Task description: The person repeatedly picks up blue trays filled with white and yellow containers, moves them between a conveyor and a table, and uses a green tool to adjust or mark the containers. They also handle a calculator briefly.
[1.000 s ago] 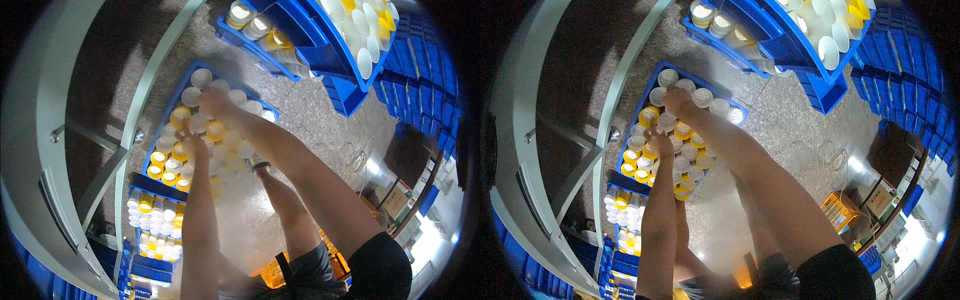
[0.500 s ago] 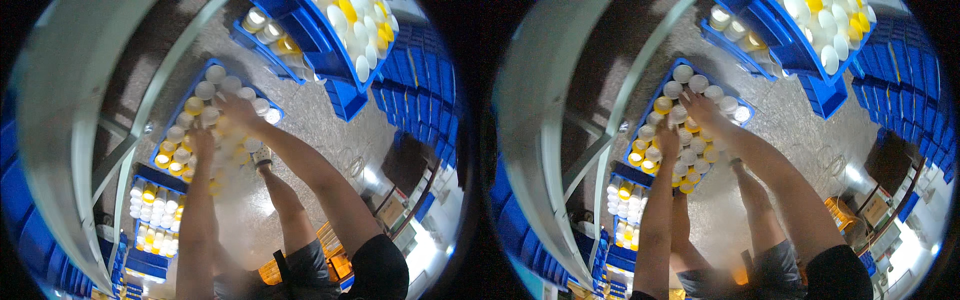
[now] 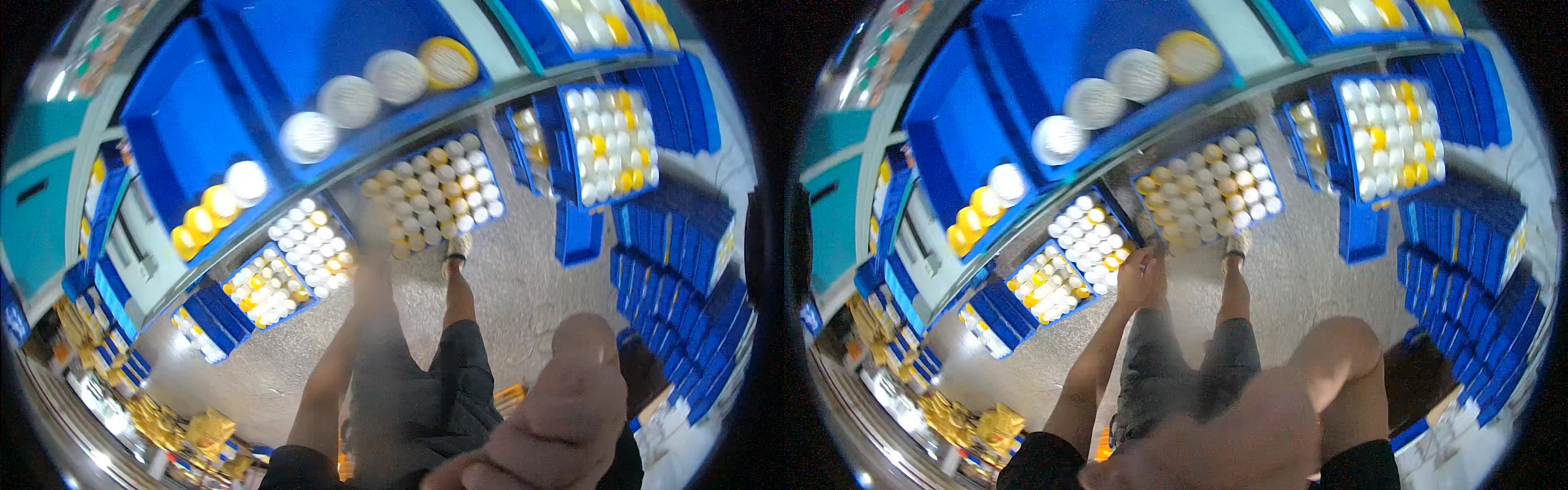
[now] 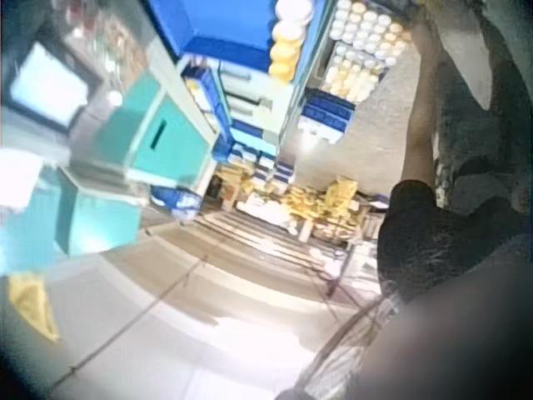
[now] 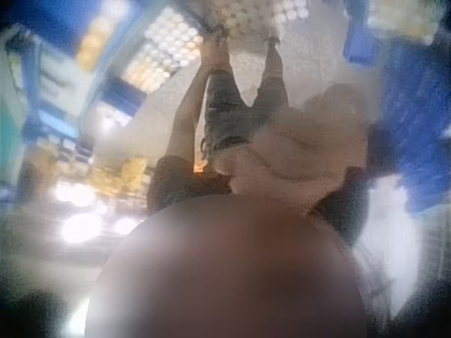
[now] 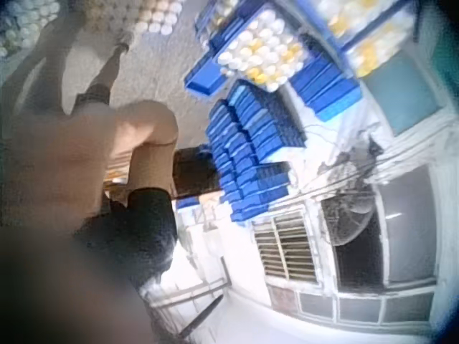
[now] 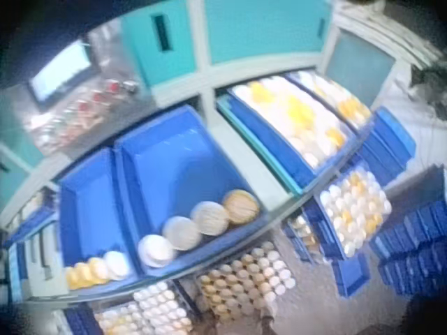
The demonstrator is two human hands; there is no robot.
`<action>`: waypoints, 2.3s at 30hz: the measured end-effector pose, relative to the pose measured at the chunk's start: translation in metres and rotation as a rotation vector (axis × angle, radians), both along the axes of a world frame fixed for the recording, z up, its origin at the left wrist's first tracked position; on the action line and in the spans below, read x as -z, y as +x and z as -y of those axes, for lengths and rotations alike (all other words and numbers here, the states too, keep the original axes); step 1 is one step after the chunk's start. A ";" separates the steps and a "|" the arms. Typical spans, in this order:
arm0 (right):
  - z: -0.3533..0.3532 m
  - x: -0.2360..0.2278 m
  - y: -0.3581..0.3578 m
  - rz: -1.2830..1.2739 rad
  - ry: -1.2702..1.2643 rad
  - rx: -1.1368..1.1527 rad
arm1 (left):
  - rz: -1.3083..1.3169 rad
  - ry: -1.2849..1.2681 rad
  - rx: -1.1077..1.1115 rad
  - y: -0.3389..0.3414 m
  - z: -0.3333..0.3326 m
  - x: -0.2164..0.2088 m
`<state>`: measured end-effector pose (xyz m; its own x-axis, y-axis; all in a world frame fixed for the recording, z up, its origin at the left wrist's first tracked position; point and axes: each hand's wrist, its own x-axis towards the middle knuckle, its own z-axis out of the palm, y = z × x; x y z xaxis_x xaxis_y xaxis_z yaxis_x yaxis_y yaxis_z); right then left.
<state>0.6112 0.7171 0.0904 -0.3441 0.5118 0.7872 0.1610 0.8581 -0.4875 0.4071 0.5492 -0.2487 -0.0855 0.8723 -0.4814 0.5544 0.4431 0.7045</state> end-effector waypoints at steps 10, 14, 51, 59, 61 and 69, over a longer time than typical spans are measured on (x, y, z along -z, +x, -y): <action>-0.042 0.081 -0.194 0.456 -0.472 -0.049 | -0.611 0.625 -0.708 -0.221 -0.069 -0.156; -0.060 0.148 -0.265 0.750 -0.246 -0.046 | -0.748 0.193 -0.385 -0.276 -0.105 -0.166; -0.212 0.139 -0.062 1.245 -0.344 0.398 | -0.632 0.333 -0.059 -0.059 -0.322 -0.176; -0.198 0.164 -0.050 1.141 -0.363 0.386 | -0.607 0.481 -0.047 -0.023 -0.286 -0.175; -0.195 0.177 -0.051 1.166 -0.414 0.405 | -0.576 0.407 -0.038 -0.016 -0.281 -0.168; -0.195 0.141 -0.066 1.014 -0.549 0.409 | -0.364 0.464 -0.140 -0.040 -0.293 -0.176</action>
